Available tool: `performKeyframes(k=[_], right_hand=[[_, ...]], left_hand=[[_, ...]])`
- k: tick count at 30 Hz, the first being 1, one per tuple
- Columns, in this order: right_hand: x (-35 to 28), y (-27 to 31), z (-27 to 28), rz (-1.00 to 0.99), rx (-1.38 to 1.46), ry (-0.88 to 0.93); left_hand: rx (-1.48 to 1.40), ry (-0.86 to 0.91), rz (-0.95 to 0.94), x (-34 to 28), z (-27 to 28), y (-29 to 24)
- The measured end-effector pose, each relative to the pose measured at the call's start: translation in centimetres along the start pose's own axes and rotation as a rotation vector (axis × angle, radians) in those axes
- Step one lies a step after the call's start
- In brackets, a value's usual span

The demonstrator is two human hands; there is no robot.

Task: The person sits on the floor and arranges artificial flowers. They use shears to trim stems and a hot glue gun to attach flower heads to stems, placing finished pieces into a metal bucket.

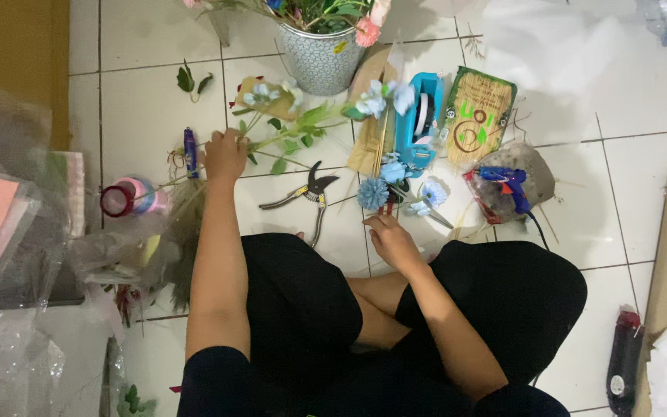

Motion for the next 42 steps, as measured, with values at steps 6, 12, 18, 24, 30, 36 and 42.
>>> performKeyframes(k=[6, 12, 18, 24, 30, 36, 42], right_hand=[[0.0, 0.0, -0.2, -0.03, -0.002, 0.036], [0.0, -0.1, -0.1, -0.025, 0.002, 0.045], [-0.1, -0.2, -0.3, -0.045, 0.005, 0.063], [0.0, -0.3, -0.4, -0.033, 0.041, 0.043], [0.1, 0.1, -0.4, 0.038, -0.007, 0.01], [-0.1, 1.0, 0.0, 0.032, 0.006, 0.025], [-0.4, 1.1, 0.2, 0.05, 0.013, 0.018]], left_hand=[[0.088, 0.068, 0.086, 0.1, -0.5, 0.1], [0.12, 0.006, 0.084, 0.8, -2.1, 1.5], [0.072, -0.136, 0.079, 0.2, -0.3, 0.2], [0.187, -0.636, -0.12, -2.7, 7.9, -5.9], [0.109, -0.83, -0.202, -7.2, 13.4, -10.1], [0.083, -0.454, -0.079, -10.5, 12.9, -10.7], [-0.025, -0.339, -0.134, -13.3, 12.5, -12.7]])
Point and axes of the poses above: each hand's wrist, its own x-axis towards the middle knuckle, its own z-axis out of the back of the hand, y = z × x, the point moved 5 cm from there along x, towards the middle knuckle, and after that the axes turned 10 degrees about y, right-handed, at the moved point
